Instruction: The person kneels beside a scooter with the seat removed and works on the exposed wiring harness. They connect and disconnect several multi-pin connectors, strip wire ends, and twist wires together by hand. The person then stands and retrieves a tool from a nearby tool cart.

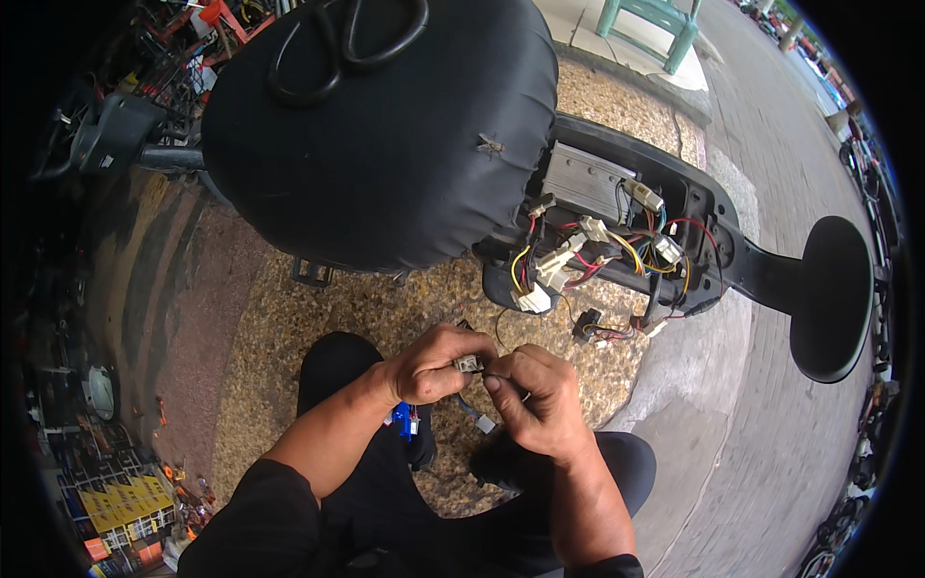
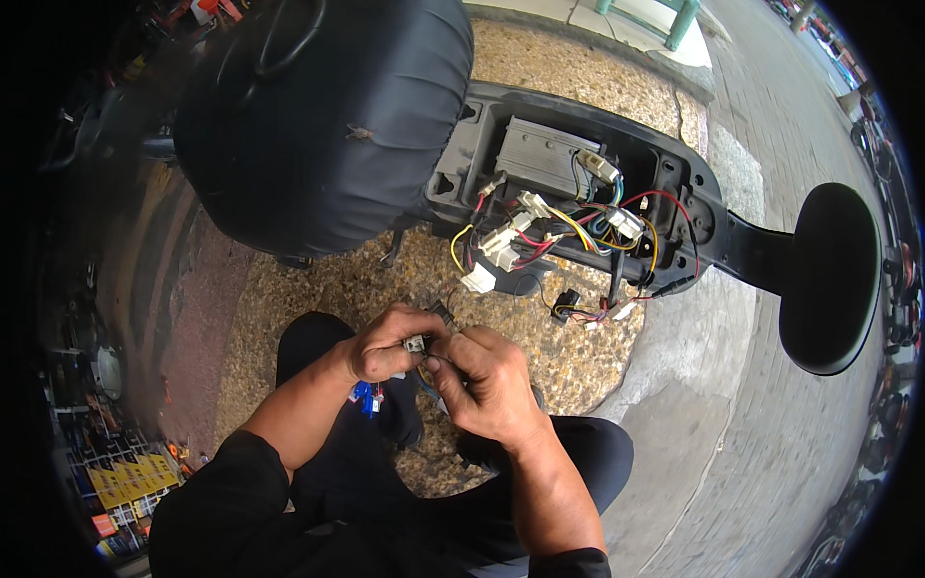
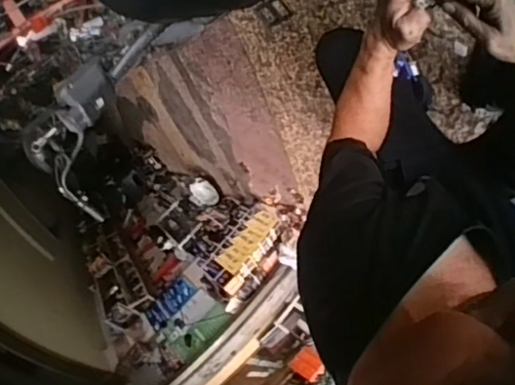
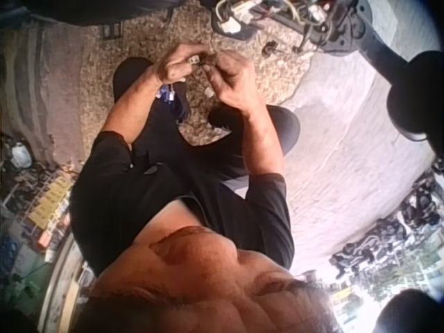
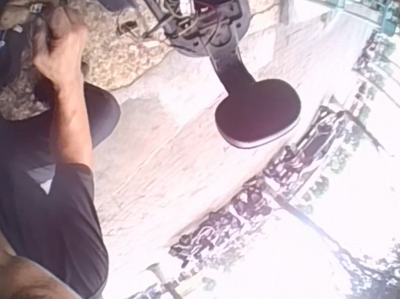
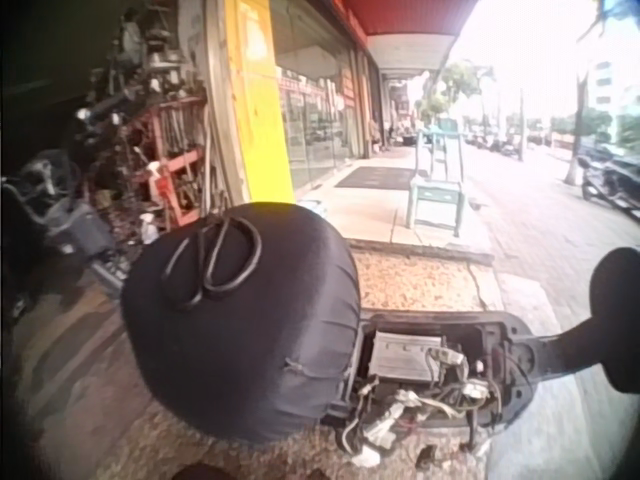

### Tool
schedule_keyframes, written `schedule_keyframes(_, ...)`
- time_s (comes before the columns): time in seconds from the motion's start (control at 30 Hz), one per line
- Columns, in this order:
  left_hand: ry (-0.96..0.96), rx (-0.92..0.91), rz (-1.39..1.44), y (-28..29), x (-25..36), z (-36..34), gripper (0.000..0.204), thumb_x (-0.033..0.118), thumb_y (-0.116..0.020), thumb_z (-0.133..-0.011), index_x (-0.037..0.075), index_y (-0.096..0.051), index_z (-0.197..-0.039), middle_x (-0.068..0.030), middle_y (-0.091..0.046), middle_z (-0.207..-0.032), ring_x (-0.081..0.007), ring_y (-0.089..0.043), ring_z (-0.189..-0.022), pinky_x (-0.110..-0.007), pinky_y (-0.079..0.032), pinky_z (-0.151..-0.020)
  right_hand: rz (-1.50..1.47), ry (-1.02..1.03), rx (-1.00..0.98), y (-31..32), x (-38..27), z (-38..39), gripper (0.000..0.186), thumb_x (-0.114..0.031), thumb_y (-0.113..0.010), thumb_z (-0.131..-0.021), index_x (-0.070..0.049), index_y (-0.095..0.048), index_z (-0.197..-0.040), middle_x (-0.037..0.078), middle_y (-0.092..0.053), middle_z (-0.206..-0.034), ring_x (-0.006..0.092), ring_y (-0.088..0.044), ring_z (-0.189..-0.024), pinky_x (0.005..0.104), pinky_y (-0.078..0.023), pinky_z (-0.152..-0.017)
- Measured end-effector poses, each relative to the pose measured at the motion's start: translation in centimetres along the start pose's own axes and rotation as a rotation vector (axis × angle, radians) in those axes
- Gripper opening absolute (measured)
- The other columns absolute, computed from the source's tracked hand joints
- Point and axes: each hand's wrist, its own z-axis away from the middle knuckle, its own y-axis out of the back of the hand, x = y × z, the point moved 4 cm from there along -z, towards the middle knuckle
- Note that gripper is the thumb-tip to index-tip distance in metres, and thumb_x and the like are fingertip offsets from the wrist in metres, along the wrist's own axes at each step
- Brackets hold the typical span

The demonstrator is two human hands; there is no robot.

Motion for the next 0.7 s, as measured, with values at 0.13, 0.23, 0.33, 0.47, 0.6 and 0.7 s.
schedule_keyframes(0.13, 0.069, 0.073, 0.056, -0.39, 0.11, 0.15, 0.036, 0.020, -0.056, -0.063, -0.002, -0.062, -0.091, -0.0120, -0.064, -0.078, -0.0260, -0.063, -0.072, -0.035, -0.047, -0.066, -0.012, -0.032, -0.023, 0.23, 0.18, 0.10, 0.006, 0.003, -0.067, -0.078, -0.002, -0.064, -0.082, 0.010, -0.061, -0.071, 0.0276, -0.059, -0.064, 0.0364, -0.045, -0.058)
schedule_keyframes(0.23, 0.053, 0.098, 0.107, -0.40, 0.20, 0.12, 0.033, 0.019, -0.055, -0.063, -0.001, -0.061, -0.089, -0.0099, -0.061, -0.074, -0.0218, -0.059, -0.070, -0.034, -0.045, -0.066, -0.025, -0.067, -0.025, 0.27, 0.41, 0.13, 0.005, 0.002, -0.067, -0.079, -0.001, -0.064, -0.081, 0.011, -0.062, -0.072, 0.0275, -0.060, -0.065, 0.0363, -0.046, -0.059)
schedule_keyframes(0.33, 0.020, 0.073, 0.149, -0.12, 0.20, 0.12, 0.032, 0.014, -0.055, -0.063, -0.002, -0.063, -0.089, -0.0098, -0.062, -0.077, -0.0219, -0.058, -0.074, -0.034, -0.044, -0.069, -0.037, -0.087, -0.024, 0.12, 0.53, 0.17, 0.005, 0.003, -0.067, -0.079, -0.001, -0.064, -0.081, 0.011, -0.063, -0.072, 0.0276, -0.061, -0.065, 0.0364, -0.046, -0.060)
schedule_keyframes(0.47, 0.032, 0.056, 0.170, 0.05, 0.13, 0.23, 0.033, 0.014, -0.055, -0.062, -0.002, -0.066, -0.089, -0.0112, -0.062, -0.078, -0.0235, -0.059, -0.076, -0.035, -0.045, -0.070, -0.063, -0.067, -0.023, -0.12, 0.41, 0.12, 0.005, 0.003, -0.067, -0.079, -0.001, -0.064, -0.081, 0.011, -0.063, -0.072, 0.0275, -0.061, -0.065, 0.0365, -0.046, -0.059)
schedule_keyframes(0.6, 0.016, 0.063, 0.156, 0.17, 0.41, 0.17, 0.035, 0.014, -0.054, -0.060, -0.003, -0.066, -0.089, -0.0128, -0.063, -0.079, -0.0255, -0.060, -0.076, -0.036, -0.045, -0.070, -0.072, -0.059, -0.018, -0.09, 0.26, 0.12, 0.005, 0.003, -0.067, -0.079, -0.001, -0.064, -0.081, 0.011, -0.062, -0.071, 0.0272, -0.060, -0.064, 0.0363, -0.045, -0.059)
schedule_keyframes(0.7, 0.016, 0.051, 0.172, 0.16, 0.63, 0.10, 0.038, 0.015, -0.053, -0.058, -0.003, -0.066, -0.089, -0.0138, -0.063, -0.079, -0.0267, -0.061, -0.076, -0.036, -0.045, -0.070, -0.081, -0.046, -0.005, -0.04, 0.18, 0.11, 0.005, 0.003, -0.067, -0.079, -0.001, -0.064, -0.081, 0.011, -0.061, -0.070, 0.0269, -0.060, -0.063, 0.0362, -0.045, -0.058)
